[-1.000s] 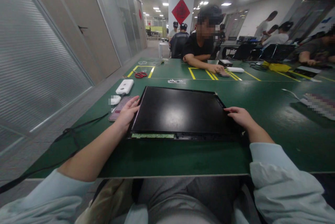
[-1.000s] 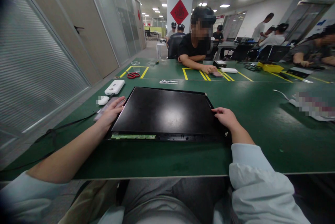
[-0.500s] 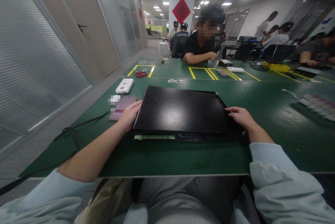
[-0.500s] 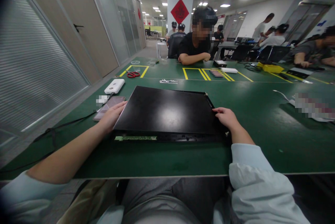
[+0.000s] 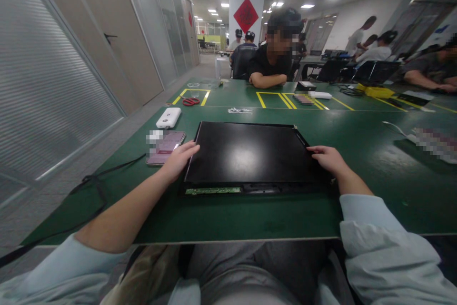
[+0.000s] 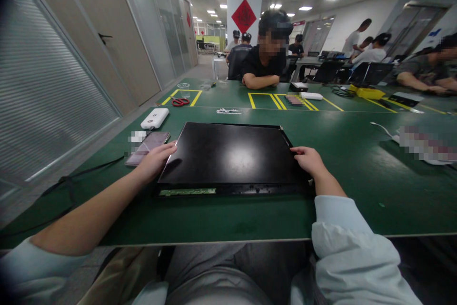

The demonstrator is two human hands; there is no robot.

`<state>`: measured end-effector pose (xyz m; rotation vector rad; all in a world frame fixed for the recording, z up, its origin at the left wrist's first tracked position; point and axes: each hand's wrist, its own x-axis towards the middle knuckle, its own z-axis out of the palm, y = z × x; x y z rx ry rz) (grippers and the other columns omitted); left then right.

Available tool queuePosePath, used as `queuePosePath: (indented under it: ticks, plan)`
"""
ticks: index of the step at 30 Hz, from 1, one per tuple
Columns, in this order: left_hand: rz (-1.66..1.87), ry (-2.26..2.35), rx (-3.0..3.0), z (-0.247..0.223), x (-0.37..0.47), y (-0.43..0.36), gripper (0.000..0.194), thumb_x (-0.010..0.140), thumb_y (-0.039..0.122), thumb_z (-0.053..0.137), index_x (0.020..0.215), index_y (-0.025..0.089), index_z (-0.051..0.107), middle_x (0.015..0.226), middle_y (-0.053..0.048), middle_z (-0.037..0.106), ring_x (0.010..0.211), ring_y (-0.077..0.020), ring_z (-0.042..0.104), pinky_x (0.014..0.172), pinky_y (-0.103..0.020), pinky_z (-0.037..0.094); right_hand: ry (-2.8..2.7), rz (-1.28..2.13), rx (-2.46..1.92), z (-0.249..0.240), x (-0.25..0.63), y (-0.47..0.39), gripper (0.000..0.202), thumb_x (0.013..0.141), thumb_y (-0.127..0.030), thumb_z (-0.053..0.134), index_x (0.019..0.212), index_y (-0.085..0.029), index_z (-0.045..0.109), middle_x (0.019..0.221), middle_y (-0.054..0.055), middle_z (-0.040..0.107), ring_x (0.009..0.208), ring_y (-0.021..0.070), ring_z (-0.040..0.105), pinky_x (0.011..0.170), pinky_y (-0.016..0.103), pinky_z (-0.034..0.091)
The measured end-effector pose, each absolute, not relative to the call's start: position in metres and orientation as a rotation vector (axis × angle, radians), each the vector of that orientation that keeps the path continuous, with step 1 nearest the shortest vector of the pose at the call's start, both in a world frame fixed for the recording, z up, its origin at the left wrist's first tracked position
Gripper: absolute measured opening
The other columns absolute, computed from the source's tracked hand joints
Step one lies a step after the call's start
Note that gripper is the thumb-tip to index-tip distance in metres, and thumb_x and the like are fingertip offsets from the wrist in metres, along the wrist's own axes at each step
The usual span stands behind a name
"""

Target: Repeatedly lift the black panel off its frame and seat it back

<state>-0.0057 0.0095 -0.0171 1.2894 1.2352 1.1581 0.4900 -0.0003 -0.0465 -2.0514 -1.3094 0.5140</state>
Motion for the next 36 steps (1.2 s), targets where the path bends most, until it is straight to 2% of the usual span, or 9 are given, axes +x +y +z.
queuePosePath:
  ticks: [3,6,15,18,20,23,27,32,36]
  plan:
    - [1.026,1.220,1.385,-0.017,-0.008,0.006,0.065,0.061,0.051,0.089,0.115,0.019,0.073,0.123,-0.012,0.075,0.118,-0.0376,0.068,0.098,-0.050,0.055,-1.328,0.484,-2.066,-0.047,0.492,0.001,0.041,0.071,-0.005,0.062,0.105,-0.017,0.081,0.088,0.006,0.078,0.074,0.0174,0.067,0.079,0.028,0.051]
    - [0.978,1.213,1.466,-0.017,-0.009,0.004,0.075,0.059,0.050,0.090,0.125,0.020,0.068,0.132,-0.013,0.070,0.120,-0.0376,0.066,0.101,-0.051,0.054,-1.328,0.474,-2.090,-0.047,0.493,0.002,0.040,0.073,-0.006,0.062,0.106,-0.017,0.081,0.092,0.007,0.078,0.076,0.0173,0.068,0.078,0.027,0.051]
    - [0.946,1.139,1.531,-0.021,-0.011,0.007,0.069,0.069,0.048,0.085,0.129,0.020,0.066,0.130,-0.013,0.071,0.118,-0.0359,0.068,0.099,-0.049,0.055,-1.322,0.466,-2.099,-0.044,0.490,0.000,0.040,0.075,-0.006,0.061,0.109,-0.016,0.080,0.096,0.008,0.078,0.077,0.0174,0.068,0.076,0.026,0.050]
    - [0.957,1.174,1.557,-0.022,-0.013,0.008,0.067,0.069,0.049,0.084,0.127,0.021,0.068,0.132,-0.015,0.070,0.127,-0.0397,0.062,0.104,-0.053,0.051,-1.314,0.481,-2.097,-0.045,0.490,0.000,0.041,0.074,-0.007,0.060,0.109,-0.017,0.080,0.093,0.008,0.078,0.075,0.0173,0.067,0.074,0.027,0.050]
    - [0.989,1.253,1.615,-0.023,-0.014,0.010,0.068,0.067,0.049,0.085,0.127,0.021,0.070,0.145,-0.018,0.061,0.143,-0.0415,0.046,0.114,-0.055,0.040,-1.315,0.475,-2.096,-0.046,0.491,0.000,0.042,0.073,-0.008,0.061,0.109,-0.016,0.080,0.092,0.008,0.077,0.075,0.0173,0.066,0.074,0.027,0.050]
    - [0.982,1.314,1.687,-0.025,-0.016,0.012,0.078,0.067,0.053,0.084,0.135,0.018,0.066,0.164,-0.021,0.036,0.155,-0.0386,0.021,0.123,-0.053,0.024,-1.316,0.457,-2.086,-0.048,0.492,0.001,0.041,0.071,-0.008,0.061,0.106,-0.017,0.080,0.091,0.008,0.077,0.075,0.0170,0.066,0.074,0.027,0.049]
    - [0.949,1.270,1.712,-0.026,-0.016,0.013,0.091,0.069,0.062,0.079,0.144,0.014,0.058,0.170,-0.022,0.020,0.156,-0.0385,0.018,0.124,-0.050,0.023,-1.309,0.446,-2.049,-0.049,0.493,0.001,0.036,0.070,-0.011,0.063,0.100,-0.018,0.080,0.085,0.006,0.075,0.073,0.0163,0.064,0.071,0.027,0.048]
    - [0.988,1.236,1.770,-0.023,-0.015,0.010,0.092,0.070,0.068,0.076,0.145,0.019,0.057,0.171,-0.017,0.021,0.156,-0.0384,0.017,0.124,-0.051,0.024,-1.314,0.418,-2.011,-0.045,0.490,-0.001,0.033,0.071,-0.019,0.063,0.101,-0.018,0.079,0.066,0.001,0.064,0.060,0.0152,0.056,0.062,0.028,0.043]
    - [1.044,1.213,1.879,-0.020,-0.015,0.009,0.090,0.073,0.068,0.074,0.146,0.018,0.056,0.168,-0.017,0.027,0.157,-0.0381,0.016,0.125,-0.052,0.022,-1.278,0.415,-2.004,-0.043,0.487,-0.002,0.038,0.075,-0.027,0.063,0.108,-0.018,0.078,0.068,0.001,0.066,0.065,0.0183,0.060,0.067,0.031,0.047]
